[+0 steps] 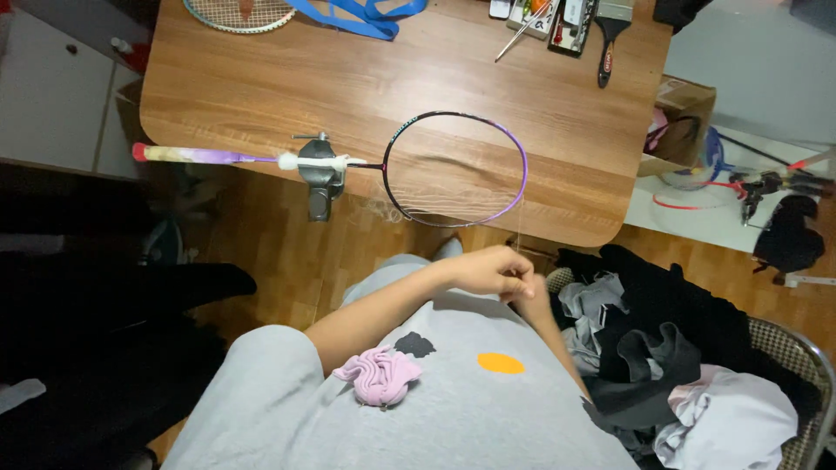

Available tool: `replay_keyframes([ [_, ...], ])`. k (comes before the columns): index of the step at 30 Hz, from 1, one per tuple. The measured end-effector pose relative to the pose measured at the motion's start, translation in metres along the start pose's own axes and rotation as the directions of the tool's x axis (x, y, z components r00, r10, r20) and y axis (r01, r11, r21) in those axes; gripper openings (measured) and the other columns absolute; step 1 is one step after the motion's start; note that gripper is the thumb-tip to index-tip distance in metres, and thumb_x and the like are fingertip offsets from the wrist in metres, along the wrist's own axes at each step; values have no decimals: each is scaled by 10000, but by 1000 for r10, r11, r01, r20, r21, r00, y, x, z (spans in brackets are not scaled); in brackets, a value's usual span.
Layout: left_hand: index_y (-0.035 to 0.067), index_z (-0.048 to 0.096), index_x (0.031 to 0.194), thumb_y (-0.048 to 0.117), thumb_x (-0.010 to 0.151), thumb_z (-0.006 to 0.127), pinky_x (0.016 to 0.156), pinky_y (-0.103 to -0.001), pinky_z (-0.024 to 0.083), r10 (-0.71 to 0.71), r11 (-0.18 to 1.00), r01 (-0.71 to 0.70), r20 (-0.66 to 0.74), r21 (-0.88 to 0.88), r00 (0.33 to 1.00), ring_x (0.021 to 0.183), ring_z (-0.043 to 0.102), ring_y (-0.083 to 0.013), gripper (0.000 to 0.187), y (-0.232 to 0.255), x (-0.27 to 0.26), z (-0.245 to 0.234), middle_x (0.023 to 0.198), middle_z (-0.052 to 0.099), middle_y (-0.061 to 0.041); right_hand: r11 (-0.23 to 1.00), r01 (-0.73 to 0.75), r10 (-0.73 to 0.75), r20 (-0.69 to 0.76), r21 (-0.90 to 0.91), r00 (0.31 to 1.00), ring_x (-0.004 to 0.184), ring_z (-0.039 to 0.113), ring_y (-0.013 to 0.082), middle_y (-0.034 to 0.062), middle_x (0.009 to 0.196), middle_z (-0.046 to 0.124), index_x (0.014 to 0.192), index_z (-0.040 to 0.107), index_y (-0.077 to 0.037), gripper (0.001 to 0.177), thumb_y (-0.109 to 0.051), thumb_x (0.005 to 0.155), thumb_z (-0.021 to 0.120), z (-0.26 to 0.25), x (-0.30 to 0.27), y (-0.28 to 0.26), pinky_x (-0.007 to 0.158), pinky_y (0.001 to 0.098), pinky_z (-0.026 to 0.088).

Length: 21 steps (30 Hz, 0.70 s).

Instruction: The user is untangling a large bundle of badminton string while a racket is secured in a mounting clamp.

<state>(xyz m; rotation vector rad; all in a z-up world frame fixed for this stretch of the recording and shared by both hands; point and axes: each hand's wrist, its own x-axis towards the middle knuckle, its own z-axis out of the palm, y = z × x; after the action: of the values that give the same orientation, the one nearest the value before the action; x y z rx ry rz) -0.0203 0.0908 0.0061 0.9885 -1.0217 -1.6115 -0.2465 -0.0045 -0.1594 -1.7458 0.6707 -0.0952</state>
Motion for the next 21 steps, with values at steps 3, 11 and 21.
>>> replay_keyframes([
  [3, 12, 725, 922, 198, 993, 715, 663, -271, 510, -22, 1000, 23, 73, -13, 997, 703, 611, -89, 199, -52, 1, 2, 779, 695, -44, 977, -125, 124, 20, 174, 992, 603, 585, 131, -11, 733, 636, 937, 641, -35, 200, -141, 807, 749, 17, -10, 47, 480, 271, 483],
  [11, 46, 779, 927, 251, 928, 747, 560, -264, 432, -430, 903, 429, -62, -33, 901, 633, 554, -78, 207, -214, -51, -27, 721, 683, 18, 420, -832, 707, 444, 364, 551, 387, 319, 70, -53, 536, 436, 777, 631, -102, 237, -265, 946, 669, 71, -11, 25, 354, 261, 224],
  [21, 71, 811, 940, 317, 848, 773, 740, -412, 540, -463, 774, 538, -281, 334, 841, 790, 680, -212, 265, -374, -166, -57, 881, 763, -93, 990, -107, 82, 242, 93, 967, 885, 629, 151, 55, 939, 682, 1019, 662, -25, 167, -40, 867, 593, 113, 14, 11, 797, 305, 521],
])
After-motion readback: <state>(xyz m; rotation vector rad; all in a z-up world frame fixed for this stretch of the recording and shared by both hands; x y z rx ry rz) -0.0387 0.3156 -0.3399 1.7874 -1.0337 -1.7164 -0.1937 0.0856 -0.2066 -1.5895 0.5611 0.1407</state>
